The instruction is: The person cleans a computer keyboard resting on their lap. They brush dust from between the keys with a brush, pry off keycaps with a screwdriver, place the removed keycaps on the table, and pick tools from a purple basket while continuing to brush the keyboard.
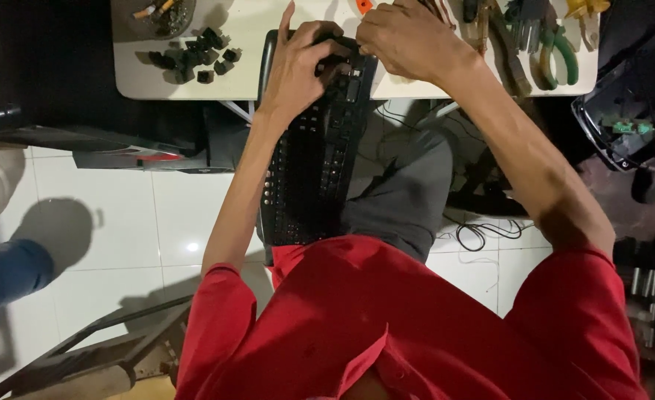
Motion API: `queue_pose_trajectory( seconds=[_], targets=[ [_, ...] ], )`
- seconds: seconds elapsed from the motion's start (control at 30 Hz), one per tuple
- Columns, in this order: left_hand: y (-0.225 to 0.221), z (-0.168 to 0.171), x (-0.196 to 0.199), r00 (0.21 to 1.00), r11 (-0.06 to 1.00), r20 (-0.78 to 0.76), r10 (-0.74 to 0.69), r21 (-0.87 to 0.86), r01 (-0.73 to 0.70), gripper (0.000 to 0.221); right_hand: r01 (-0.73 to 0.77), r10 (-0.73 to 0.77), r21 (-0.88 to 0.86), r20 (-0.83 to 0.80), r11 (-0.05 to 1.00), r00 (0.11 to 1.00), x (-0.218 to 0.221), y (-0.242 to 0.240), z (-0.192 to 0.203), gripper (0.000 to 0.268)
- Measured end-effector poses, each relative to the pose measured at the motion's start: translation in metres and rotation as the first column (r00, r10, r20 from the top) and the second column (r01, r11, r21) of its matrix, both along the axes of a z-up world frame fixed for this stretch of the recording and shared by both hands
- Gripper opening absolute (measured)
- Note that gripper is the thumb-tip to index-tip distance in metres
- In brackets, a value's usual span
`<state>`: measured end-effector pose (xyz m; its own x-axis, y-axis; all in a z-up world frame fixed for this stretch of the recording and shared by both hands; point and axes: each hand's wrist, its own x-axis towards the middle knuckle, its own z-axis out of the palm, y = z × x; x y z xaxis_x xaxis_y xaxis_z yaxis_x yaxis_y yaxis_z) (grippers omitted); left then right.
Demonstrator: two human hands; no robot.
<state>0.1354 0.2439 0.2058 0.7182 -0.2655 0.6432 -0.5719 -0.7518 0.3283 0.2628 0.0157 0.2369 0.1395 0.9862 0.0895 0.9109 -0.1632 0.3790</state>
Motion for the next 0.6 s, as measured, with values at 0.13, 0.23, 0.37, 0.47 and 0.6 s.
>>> queue_pose_trajectory(
  seconds=[0.13, 0.23, 0.37, 0.47, 0.6],
  targets=[
    [0.0, 0.004, -0.001, 0.999, 0.999, -0.02, -0.025, -0.022, 0.025, 0.008, 0.02, -0.019, -0.022, 0.057, 1.0, 0.998, 0.0, 0.0, 0.003, 0.016],
    [0.001, 0.002, -0.001, 0.999, 0.999, -0.026, -0.028, -0.026, 0.027, 0.009, 0.05, -0.054, -0.021, -0.233, 0.999, 0.971, 0.002, 0.004, 0.004, 0.02],
    [0.0, -0.001, 0.0, 0.999, 0.999, -0.028, -0.019, -0.037, 0.018, 0.011, 0.06, -0.056, 0.0, -0.332, 0.998, 0.942, 0.0, 0.005, 0.013, 0.022],
    [0.002, -0.009, 0.002, 0.999, 1.0, -0.034, -0.002, -0.006, 0.002, 0.017, 0.121, -0.115, -0.018, -0.468, 0.993, 0.876, -0.002, 0.006, 0.019, 0.024],
    [0.002, -0.014, 0.004, 1.0, 1.0, -0.008, 0.02, 0.016, -0.02, 0.024, 0.123, -0.084, 0.024, -0.602, 0.992, 0.794, -0.002, 0.003, 0.017, 0.024]
  ],
)
